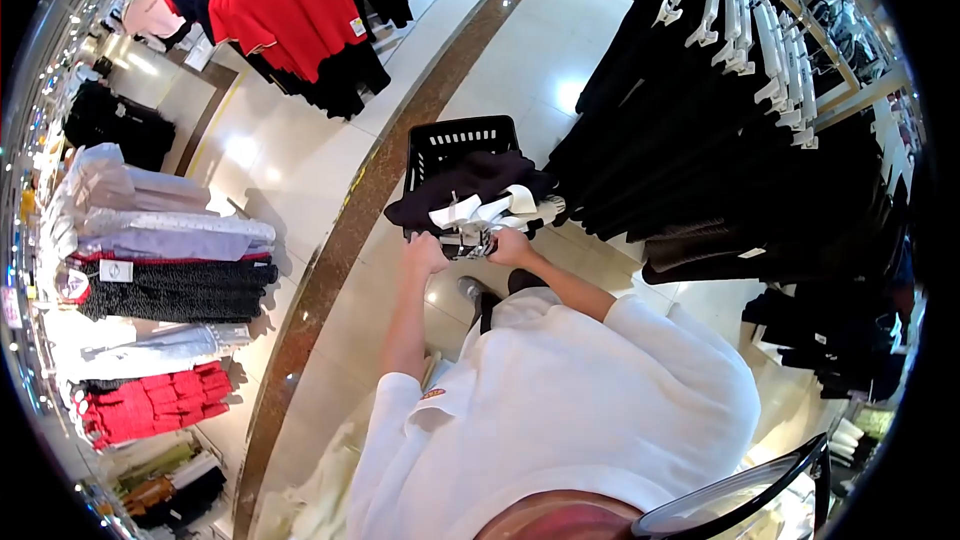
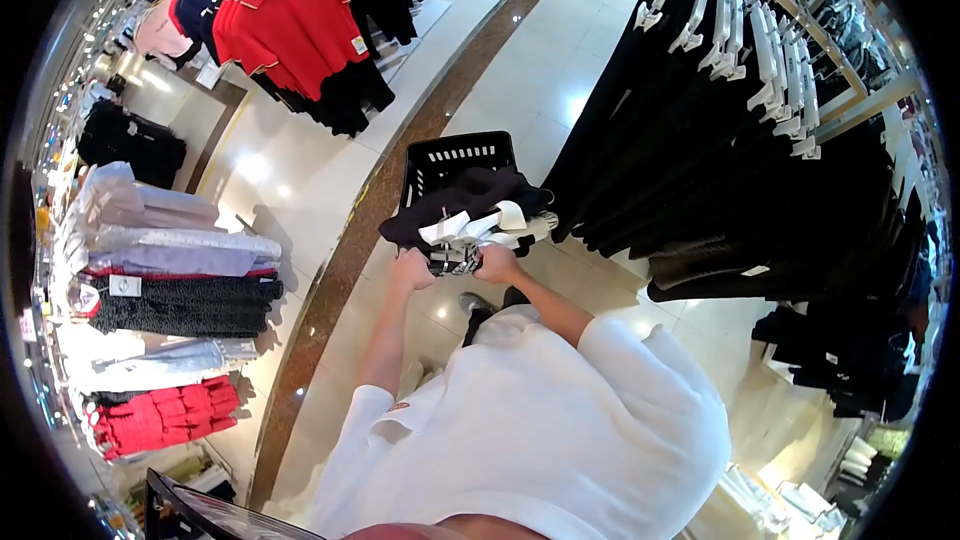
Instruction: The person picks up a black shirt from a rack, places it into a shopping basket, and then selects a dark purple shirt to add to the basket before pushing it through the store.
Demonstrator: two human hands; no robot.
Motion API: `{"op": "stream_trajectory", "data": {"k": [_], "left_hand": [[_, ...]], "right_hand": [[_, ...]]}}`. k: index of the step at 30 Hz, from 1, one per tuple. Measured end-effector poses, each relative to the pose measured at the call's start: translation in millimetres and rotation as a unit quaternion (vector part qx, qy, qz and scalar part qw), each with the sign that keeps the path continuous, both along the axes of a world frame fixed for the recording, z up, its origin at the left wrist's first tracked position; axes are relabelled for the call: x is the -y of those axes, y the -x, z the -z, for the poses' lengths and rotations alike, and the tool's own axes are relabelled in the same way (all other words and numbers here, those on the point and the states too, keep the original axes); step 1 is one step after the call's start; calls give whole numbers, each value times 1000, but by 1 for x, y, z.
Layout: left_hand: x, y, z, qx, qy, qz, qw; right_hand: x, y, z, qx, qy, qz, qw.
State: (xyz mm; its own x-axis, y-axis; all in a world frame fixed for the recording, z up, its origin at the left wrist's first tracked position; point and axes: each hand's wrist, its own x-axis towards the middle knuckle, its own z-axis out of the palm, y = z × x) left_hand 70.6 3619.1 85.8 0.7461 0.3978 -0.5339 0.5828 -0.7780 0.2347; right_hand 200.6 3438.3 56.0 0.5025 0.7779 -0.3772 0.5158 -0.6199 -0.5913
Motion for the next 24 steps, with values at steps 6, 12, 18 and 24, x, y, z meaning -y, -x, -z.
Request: {"op": "stream_trajectory", "data": {"k": [6,12,18,24], "left_hand": [[-41,-26,-6,-36,-27,15,999],[-79,-51,2,-41,-20,40,998],[-122,-80,23,-40,-24,100,994],[-171,-113,30,-4,-28,141,990]], "right_hand": [[-34,-4,6,7,-17,64,998],[-63,-9,5,14,-12,112,994],[-94,-20,4,0,-24,153,988],[-135,-34,18,22,-35,186,982]]}}
